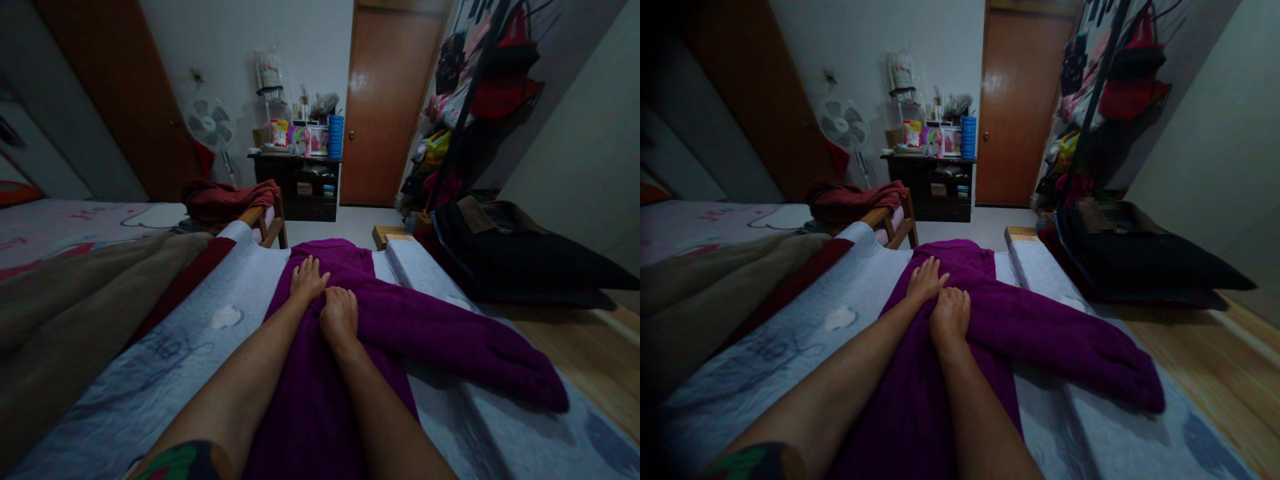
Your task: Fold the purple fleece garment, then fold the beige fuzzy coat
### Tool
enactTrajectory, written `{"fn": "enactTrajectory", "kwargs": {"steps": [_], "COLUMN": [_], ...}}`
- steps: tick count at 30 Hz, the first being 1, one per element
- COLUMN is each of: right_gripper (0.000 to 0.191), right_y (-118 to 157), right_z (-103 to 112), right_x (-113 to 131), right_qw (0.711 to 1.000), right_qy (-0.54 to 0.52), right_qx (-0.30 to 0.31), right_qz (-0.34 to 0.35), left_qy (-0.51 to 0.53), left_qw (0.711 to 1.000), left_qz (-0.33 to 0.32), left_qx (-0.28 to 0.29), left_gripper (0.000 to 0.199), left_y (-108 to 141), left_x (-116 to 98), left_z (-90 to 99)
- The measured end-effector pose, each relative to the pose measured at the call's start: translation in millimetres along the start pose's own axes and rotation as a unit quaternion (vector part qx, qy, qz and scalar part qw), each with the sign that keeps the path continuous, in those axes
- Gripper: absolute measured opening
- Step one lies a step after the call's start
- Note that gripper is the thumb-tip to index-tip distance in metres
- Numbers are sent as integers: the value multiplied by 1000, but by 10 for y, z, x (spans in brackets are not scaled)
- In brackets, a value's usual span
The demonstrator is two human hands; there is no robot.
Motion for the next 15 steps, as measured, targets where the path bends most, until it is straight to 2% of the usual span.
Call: {"fn": "enactTrajectory", "kwargs": {"steps": [3,6,10,15], "right_gripper": [36,47,54,59], "right_y": [-15,-22,-25,-30], "right_z": [103,184,156,109], "right_x": [-46,-146,-232,-210], "right_qw": [999,995,992,986], "right_qy": [38,72,82,109], "right_qx": [-14,-26,25,83], "right_qz": [-23,-68,-91,-92], "left_qy": [9,17,31,45], "left_qw": [1000,1000,999,999], "left_qz": [8,10,11,17], "left_qx": [1,-13,-10,10], "left_gripper": [67,67,68,71], "left_y": [4,-2,-13,-19], "left_x": [-6,-4,-1,-1], "left_z": [-1,-22,-44,-26]}}
Point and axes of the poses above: each hand's wrist, its own y-axis away from the middle knuckle, its own z-axis out of the back of the hand, x = y × z, the point moved 3 cm from there along -y, towards the middle knuckle, and after that the axes turned 3 degrees about -x, right-handed, at the moved point
